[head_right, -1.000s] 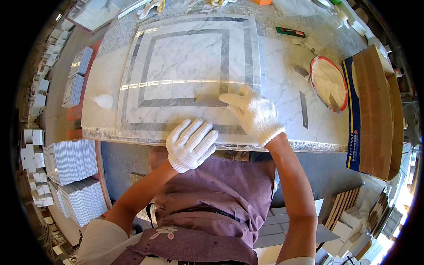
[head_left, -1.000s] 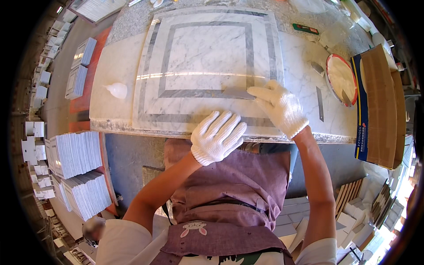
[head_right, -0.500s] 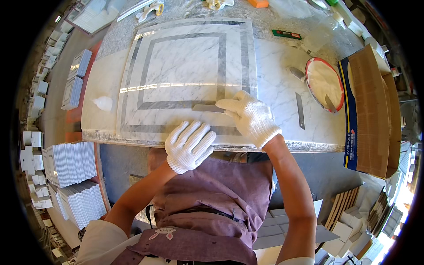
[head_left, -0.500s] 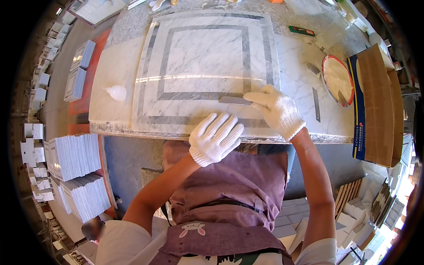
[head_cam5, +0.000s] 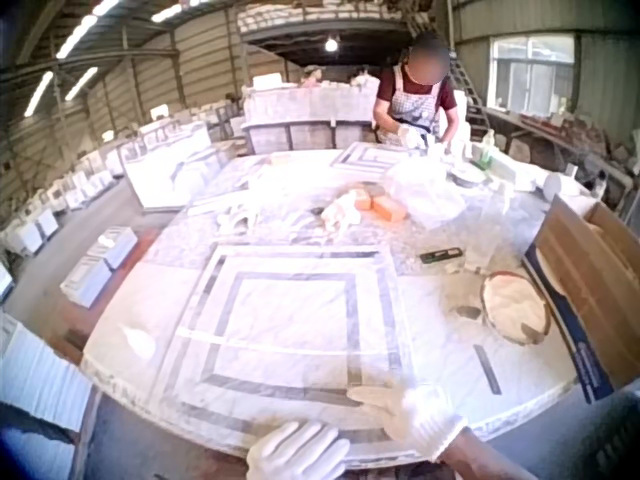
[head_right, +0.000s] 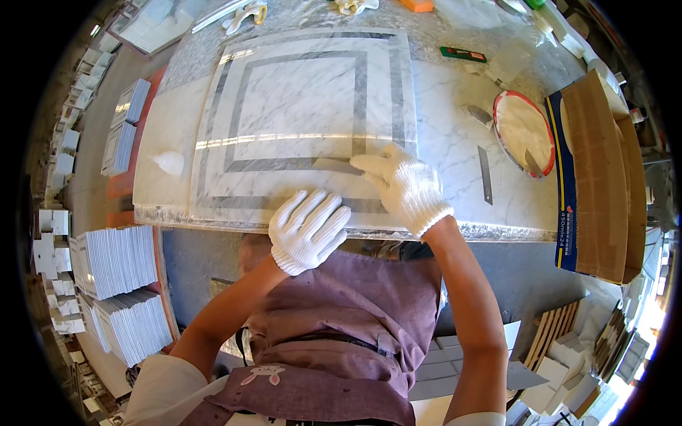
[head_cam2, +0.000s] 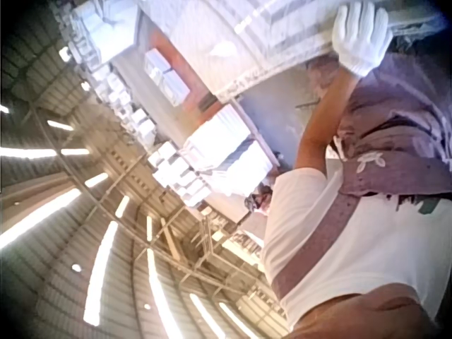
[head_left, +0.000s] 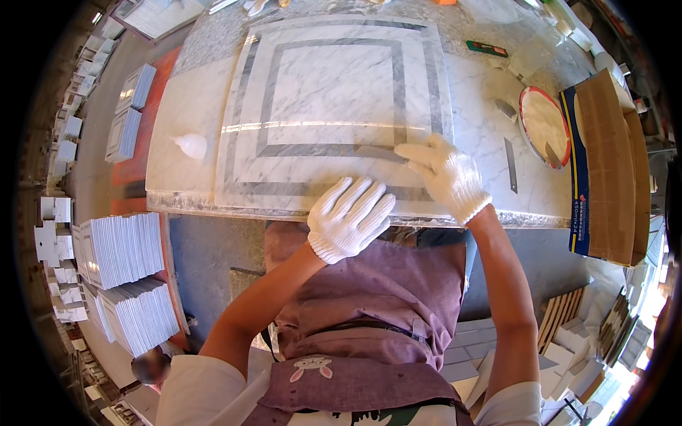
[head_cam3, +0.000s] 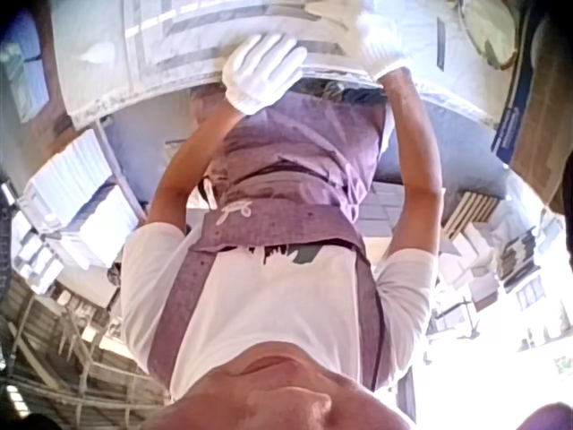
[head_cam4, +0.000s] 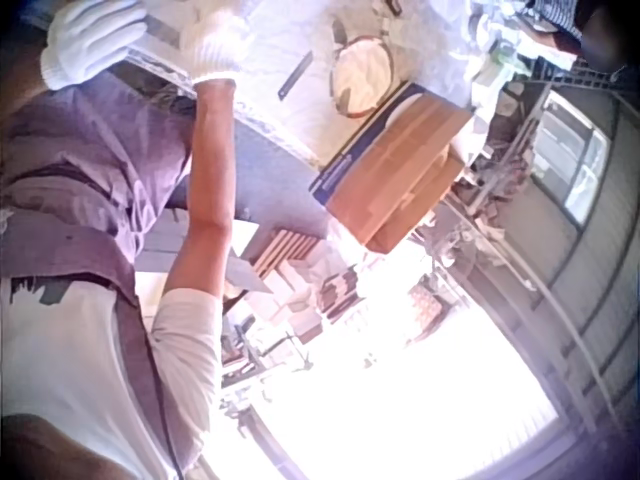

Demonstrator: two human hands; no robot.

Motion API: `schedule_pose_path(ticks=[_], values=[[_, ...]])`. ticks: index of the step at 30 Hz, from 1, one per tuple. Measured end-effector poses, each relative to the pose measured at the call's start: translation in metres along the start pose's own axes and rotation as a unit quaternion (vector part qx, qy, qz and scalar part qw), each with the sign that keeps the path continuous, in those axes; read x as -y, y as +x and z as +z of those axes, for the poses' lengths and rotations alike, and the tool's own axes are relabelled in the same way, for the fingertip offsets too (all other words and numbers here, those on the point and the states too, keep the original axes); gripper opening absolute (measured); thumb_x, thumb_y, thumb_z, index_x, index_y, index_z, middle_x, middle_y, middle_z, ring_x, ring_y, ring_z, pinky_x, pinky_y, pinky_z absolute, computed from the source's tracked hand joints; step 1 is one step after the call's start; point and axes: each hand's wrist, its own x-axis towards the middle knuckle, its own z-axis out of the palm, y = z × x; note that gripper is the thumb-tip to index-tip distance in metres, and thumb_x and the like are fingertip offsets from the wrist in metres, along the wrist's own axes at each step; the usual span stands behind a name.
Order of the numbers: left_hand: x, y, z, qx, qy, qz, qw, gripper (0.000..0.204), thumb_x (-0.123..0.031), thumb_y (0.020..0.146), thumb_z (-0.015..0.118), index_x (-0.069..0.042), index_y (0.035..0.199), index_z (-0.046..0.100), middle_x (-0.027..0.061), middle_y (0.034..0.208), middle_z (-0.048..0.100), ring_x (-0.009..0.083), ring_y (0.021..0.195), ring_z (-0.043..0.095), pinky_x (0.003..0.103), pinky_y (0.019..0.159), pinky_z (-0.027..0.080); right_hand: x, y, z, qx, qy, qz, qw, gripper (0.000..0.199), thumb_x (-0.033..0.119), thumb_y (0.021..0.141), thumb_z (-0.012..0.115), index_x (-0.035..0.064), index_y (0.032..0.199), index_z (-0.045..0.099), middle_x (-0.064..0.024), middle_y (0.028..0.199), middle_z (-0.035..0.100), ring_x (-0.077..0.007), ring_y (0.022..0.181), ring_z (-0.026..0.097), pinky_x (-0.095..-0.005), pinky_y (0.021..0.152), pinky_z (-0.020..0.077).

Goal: The person uses a white cloth to wipe the surface of a large square marble tile with a grey border. They repeatedly rub the surface and edges of the tile while standing at a workbench in a factory setting. Other workers are visible in the background handling similar tiles.

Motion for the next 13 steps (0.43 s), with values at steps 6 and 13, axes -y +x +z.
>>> schedule_pose_path(ticks=[6,13], values=[[-0.001,0.001,-0.003,0.016,-0.005,-0.005,1.000,0.033,-0.031,0.079,0.074,-0.015,0.108,0.073,0.0077,0.114,0.071,0.0269,0.106,0.067,0.045,0.098,0.050,0.007,-0.010,0.000,-0.072,0.016,0.077,0.994,0.027,0.021,0.094,0.063,0.0196,0.119,0.072,-0.0144,0.101,0.066,-0.0360,0.087,0.067,-0.0447,0.075,0.0545],[-0.001,0.000,-0.003,0.020,-0.004,-0.006,1.000,0.036,-0.033,0.078,0.075,-0.017,0.110,0.073,0.0080,0.116,0.071,0.0265,0.107,0.067,0.044,0.100,0.048,0.024,-0.026,0.014,-0.110,-0.059,0.105,0.987,0.032,0.020,0.090,0.067,0.0204,0.122,0.070,-0.0152,0.094,0.064,-0.0366,0.080,0.067,-0.0451,0.069,0.0548]])
